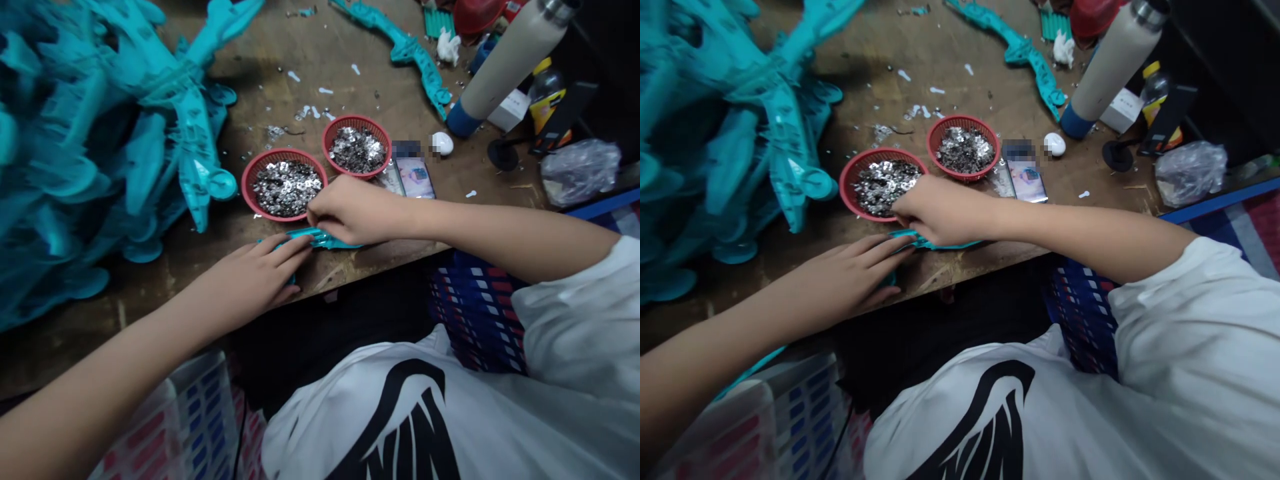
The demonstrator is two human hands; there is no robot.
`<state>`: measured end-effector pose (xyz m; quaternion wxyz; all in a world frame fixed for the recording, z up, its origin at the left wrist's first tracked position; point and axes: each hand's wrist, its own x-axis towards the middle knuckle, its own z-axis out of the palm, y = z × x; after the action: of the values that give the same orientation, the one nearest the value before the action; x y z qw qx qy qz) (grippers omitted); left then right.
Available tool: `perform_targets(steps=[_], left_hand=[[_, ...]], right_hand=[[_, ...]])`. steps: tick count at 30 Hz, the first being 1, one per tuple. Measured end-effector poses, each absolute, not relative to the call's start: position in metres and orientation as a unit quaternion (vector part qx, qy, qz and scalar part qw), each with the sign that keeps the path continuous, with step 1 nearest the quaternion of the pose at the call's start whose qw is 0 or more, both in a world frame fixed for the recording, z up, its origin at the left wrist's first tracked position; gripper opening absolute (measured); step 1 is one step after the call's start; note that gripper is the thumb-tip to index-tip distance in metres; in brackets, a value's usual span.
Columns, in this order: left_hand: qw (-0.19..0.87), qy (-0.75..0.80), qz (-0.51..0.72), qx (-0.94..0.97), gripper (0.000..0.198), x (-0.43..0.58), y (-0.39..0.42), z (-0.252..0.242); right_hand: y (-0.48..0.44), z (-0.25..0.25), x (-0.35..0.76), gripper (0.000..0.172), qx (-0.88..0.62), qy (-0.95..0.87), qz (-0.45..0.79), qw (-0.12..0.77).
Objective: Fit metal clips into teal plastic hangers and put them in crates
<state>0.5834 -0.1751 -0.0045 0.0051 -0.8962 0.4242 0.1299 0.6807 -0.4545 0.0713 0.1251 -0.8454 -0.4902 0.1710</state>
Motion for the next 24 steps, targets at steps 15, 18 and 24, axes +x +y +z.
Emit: perform_targets(steps=[15,18,24], left_hand=[[0.003,0.376,0.201,-0.905,0.074,0.580,-0.192,0.019],[-0.006,0.379,0.195,-0.905,0.073,0.581,-0.190,0.018],[-0.007,0.374,0.196,-0.907,0.077,0.581,-0.188,0.014]], right_hand=[[-0.463,0.038,0.691,0.029,-0.849,-0.428,0.137,0.279],[-0.462,0.038,0.690,0.030,-0.850,-0.420,0.143,0.282],[-0.458,0.030,0.687,0.034,-0.845,-0.436,0.149,0.269]])
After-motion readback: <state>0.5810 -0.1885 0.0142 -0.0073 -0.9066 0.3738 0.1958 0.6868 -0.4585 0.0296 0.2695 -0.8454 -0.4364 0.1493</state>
